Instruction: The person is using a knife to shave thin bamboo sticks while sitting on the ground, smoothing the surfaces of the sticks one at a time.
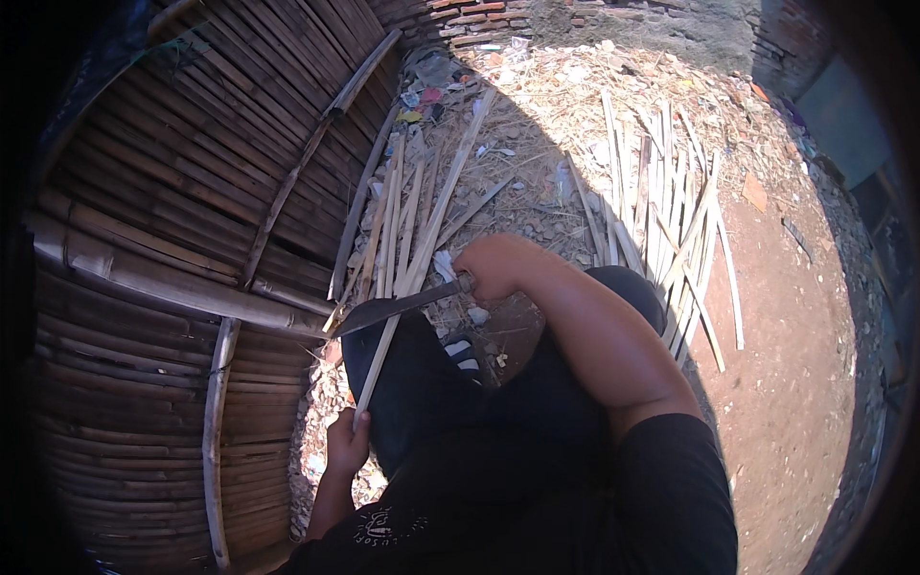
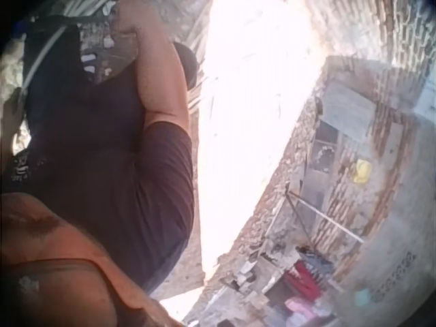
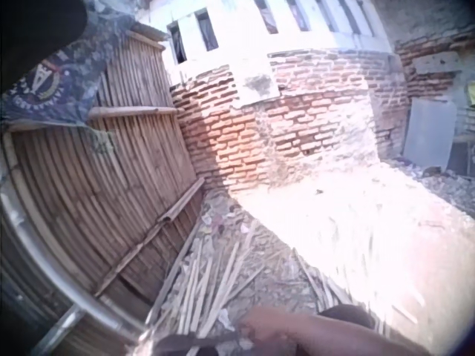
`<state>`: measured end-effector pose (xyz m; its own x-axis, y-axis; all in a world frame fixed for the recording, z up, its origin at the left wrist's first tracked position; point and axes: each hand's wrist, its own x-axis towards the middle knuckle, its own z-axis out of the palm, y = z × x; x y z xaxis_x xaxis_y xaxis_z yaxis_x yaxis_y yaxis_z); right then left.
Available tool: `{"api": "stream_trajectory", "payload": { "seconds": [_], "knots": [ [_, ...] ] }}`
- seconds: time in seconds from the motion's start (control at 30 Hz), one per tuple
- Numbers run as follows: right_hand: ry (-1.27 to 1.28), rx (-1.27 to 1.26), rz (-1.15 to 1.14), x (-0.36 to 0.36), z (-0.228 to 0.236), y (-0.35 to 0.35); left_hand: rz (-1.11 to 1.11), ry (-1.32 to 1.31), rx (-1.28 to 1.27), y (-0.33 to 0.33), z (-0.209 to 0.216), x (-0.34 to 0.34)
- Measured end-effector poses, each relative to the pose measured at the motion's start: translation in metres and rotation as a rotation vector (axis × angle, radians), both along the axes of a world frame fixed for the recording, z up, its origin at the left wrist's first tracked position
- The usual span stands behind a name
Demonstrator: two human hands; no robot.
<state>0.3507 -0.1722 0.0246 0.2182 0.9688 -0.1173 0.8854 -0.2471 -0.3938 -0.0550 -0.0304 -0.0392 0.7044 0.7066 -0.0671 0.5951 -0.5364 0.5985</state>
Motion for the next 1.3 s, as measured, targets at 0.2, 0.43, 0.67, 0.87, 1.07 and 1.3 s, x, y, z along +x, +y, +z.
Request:
{"api": "stream_trajectory", "payload": {
  "seconds": [0.2, 0.43, 0.67, 0.87, 1.07, 1.3],
  "knots": [
    [0.008, 0.169, -0.422, 0.07, -0.009, -0.02, -0.027, -0.017, 0.067, -0.001, -0.004, 0.005],
    [-0.006, 0.082, 0.0, 0.009, -0.003, -0.01, -0.029, -0.046, -0.293, 0.016, -0.009, -0.009],
    [0.114, 0.045, -0.084, 0.04, -0.02, -0.001, -0.005, -0.101, -0.63, 0.014, -0.002, -0.012],
    [0.23, 0.015, -0.243, 0.054, -0.012, -0.01, 0.026, -0.099, -0.838, 0.025, -0.006, -0.013],
    [0.055, -0.065, 0.207, -0.011, -0.011, 0.004, 0.022, -0.045, -0.776, 0.025, -0.004, -0.013],
    [0.135, 0.037, -0.362, 0.063, -0.013, -0.008, -0.041, -0.024, -0.418, 0.012, -0.003, -0.011]
  ]
}}
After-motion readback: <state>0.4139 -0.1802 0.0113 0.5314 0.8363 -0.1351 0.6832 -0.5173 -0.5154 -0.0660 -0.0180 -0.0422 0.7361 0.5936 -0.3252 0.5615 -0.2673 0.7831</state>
